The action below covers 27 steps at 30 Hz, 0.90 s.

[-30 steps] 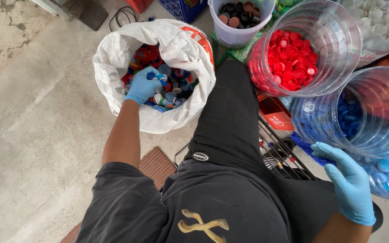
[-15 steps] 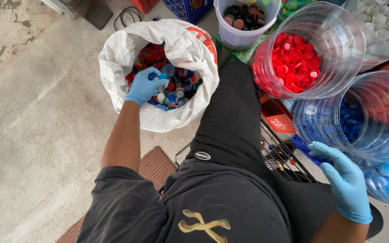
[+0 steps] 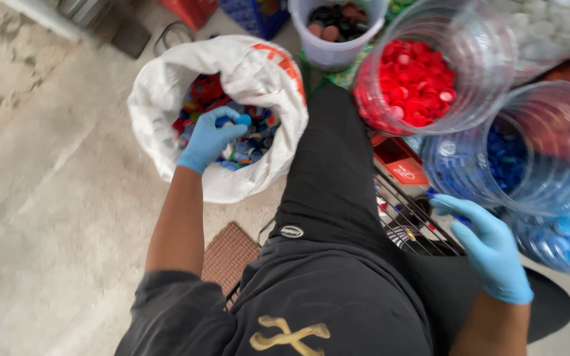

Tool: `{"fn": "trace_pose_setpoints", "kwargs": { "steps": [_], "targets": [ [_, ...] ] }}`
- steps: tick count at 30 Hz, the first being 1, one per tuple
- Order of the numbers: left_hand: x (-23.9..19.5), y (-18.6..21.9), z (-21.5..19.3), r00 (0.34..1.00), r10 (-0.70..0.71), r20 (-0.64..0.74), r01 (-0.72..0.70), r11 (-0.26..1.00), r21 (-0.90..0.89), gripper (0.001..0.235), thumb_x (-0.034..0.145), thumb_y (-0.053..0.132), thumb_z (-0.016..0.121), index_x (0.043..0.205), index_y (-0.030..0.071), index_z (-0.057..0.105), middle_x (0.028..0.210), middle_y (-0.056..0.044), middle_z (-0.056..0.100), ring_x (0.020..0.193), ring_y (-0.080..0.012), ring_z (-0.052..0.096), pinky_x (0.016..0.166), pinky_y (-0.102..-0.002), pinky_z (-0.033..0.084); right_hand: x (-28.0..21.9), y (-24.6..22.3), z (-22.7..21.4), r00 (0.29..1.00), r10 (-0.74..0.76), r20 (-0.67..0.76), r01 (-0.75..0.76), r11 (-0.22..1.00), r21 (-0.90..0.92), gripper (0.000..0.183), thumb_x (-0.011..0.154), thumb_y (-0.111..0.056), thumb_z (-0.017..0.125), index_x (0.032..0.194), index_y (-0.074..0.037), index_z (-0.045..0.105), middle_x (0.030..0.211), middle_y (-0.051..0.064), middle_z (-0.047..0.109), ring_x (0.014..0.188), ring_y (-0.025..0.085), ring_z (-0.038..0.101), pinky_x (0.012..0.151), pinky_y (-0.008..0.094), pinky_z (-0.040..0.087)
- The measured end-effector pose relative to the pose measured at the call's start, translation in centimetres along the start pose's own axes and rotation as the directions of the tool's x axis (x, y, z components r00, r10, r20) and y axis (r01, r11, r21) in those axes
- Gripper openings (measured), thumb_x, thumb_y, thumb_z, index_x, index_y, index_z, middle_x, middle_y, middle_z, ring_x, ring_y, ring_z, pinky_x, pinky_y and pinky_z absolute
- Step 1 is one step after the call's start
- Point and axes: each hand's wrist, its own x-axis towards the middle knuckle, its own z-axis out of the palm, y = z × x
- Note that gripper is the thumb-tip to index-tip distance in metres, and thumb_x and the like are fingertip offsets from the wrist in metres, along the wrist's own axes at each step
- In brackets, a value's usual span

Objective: The person sits on the floor and sorts plastic bottle caps from a white sack into several large clear containers by color. They pick up caps, separate them, and place them into containers holding red, blue, and light blue caps.

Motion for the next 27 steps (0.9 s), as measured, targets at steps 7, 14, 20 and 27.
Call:
{"fn": "trace_pose_setpoints", "kwargs": {
  "steps": [7, 14, 20, 27],
  "targets": [
    [-3.9, 3.5, 15.7, 0.803, 0.373, 0.465, -0.45, 0.891, 0.063, 0.019, 0.076, 0.006, 0.085, 0.093, 0.012, 0.077, 0.086, -0.009, 0.072, 0.089, -0.0223, 0.069, 0.092, -0.038, 0.052, 2.2, 1.3, 5.1, 0.961, -0.278, -0.006, 0.277, 0.959, -0.066, 0.047, 0.087, -0.004, 0.074, 0.133, -0.005, 0.069, 0.104, 0.019, 0.077, 0.097, 0.041, 0.073, 0.088, 0.056, 0.055],
    [-6.8, 5.6, 28.9, 0.607, 0.26, 0.751, -0.549, 0.82, 0.16, 0.017, 0.075, 0.015, 0.083, 0.089, 0.023, 0.076, 0.088, 0.002, 0.074, 0.088, -0.0235, 0.074, 0.084, -0.035, 0.057, 1.1, 5.3, 3.6, 0.915, -0.17, -0.367, 0.13, 0.983, -0.131, 0.016, 0.086, -0.017, 0.084, 0.102, -0.015, 0.079, 0.089, 0.003, 0.076, 0.087, 0.027, 0.069, 0.085, 0.043, 0.055],
    [-5.8, 0.3, 34.3, 0.581, 0.203, 0.788, -0.354, 0.935, 0.02, 0.019, 0.075, 0.012, 0.086, 0.091, 0.019, 0.079, 0.085, 0.0, 0.073, 0.088, -0.0159, 0.071, 0.086, -0.03, 0.054, -3.7, 10.9, -4.7, 0.463, -0.025, -0.886, 0.084, 0.996, 0.016, 0.006, 0.101, 0.001, 0.072, 0.103, -0.004, 0.072, 0.097, 0.011, 0.074, 0.094, 0.021, 0.069, 0.093, 0.04, 0.056],
    [-5.4, 1.3, 35.1, 0.588, -0.017, 0.809, 0.004, 1.0, 0.018, 0.011, 0.088, 0.007, 0.074, 0.084, 0.015, 0.066, 0.07, 0.004, 0.056, 0.062, -0.0072, 0.048, 0.066, -0.026, 0.047, -7.6, 13.2, -13.4, 0.199, -0.299, -0.933, -0.028, 0.95, -0.31, 0.009, 0.107, 0.011, 0.057, 0.113, 0.007, 0.063, 0.106, 0.019, 0.065, 0.094, 0.026, 0.062, 0.086, 0.039, 0.055]
  ]
}}
